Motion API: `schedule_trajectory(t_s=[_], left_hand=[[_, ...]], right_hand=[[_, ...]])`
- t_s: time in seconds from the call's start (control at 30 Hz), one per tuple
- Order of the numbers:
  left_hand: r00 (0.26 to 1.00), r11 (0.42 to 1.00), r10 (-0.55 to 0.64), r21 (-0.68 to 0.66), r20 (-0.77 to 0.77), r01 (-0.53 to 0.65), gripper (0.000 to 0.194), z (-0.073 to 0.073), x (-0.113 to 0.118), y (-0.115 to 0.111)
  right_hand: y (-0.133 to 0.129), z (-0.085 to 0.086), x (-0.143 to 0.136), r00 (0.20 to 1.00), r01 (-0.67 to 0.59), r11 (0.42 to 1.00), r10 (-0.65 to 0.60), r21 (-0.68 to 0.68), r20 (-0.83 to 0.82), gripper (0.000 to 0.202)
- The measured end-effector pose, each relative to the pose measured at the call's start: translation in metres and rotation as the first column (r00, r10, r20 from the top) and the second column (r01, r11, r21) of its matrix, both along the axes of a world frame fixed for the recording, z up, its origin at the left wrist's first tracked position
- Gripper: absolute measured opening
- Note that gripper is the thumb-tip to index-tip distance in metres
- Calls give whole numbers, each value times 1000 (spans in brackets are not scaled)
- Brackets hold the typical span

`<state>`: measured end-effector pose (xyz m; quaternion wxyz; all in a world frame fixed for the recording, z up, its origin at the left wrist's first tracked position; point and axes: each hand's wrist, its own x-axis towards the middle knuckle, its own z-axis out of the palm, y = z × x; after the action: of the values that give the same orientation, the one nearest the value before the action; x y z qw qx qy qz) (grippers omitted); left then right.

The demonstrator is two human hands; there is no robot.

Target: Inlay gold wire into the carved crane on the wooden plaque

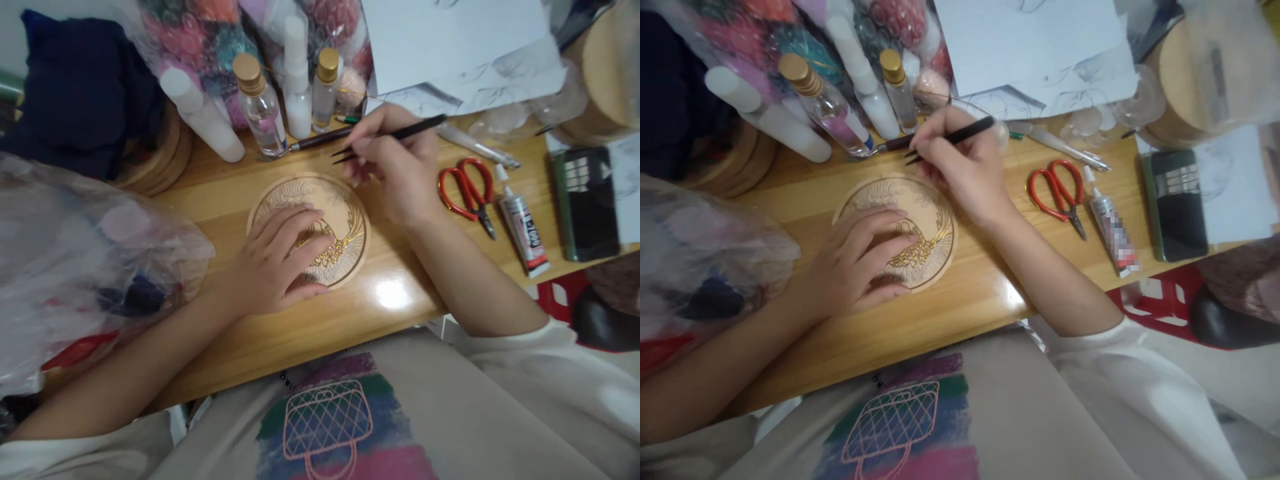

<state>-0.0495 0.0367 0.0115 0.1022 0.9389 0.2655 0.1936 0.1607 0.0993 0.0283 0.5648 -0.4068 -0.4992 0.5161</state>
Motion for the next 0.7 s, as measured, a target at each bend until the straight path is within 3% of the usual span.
schedule_trajectory(t_s=[0.1, 0.17, 0.33, 0.47, 0.7], left_hand=[[1000, 1000, 6, 22, 4, -6, 47, 0, 1, -1], [1000, 999, 15, 31, 18, -16, 43, 0, 2, -1], [999, 999, 7, 45, 34, -8, 40, -2, 3, -1], [999, 999, -4, 48, 45, 2, 41, -3, 3, -1], [998, 1000, 0, 22, 59, -1, 40, -6, 2, -1]], right_hand=[[-33, 22, 14, 987, 129, 992, -130, 15, 99, 17], [-64, 25, 22, 971, 180, 984, -179, 8, 157, 17], [-121, -2, 26, 934, 153, 980, -102, -126, 341, 15], [-125, -17, 23, 919, 147, 985, -101, -92, 381, 15], [-121, -15, 22, 903, 108, 993, -80, -42, 423, 22]])
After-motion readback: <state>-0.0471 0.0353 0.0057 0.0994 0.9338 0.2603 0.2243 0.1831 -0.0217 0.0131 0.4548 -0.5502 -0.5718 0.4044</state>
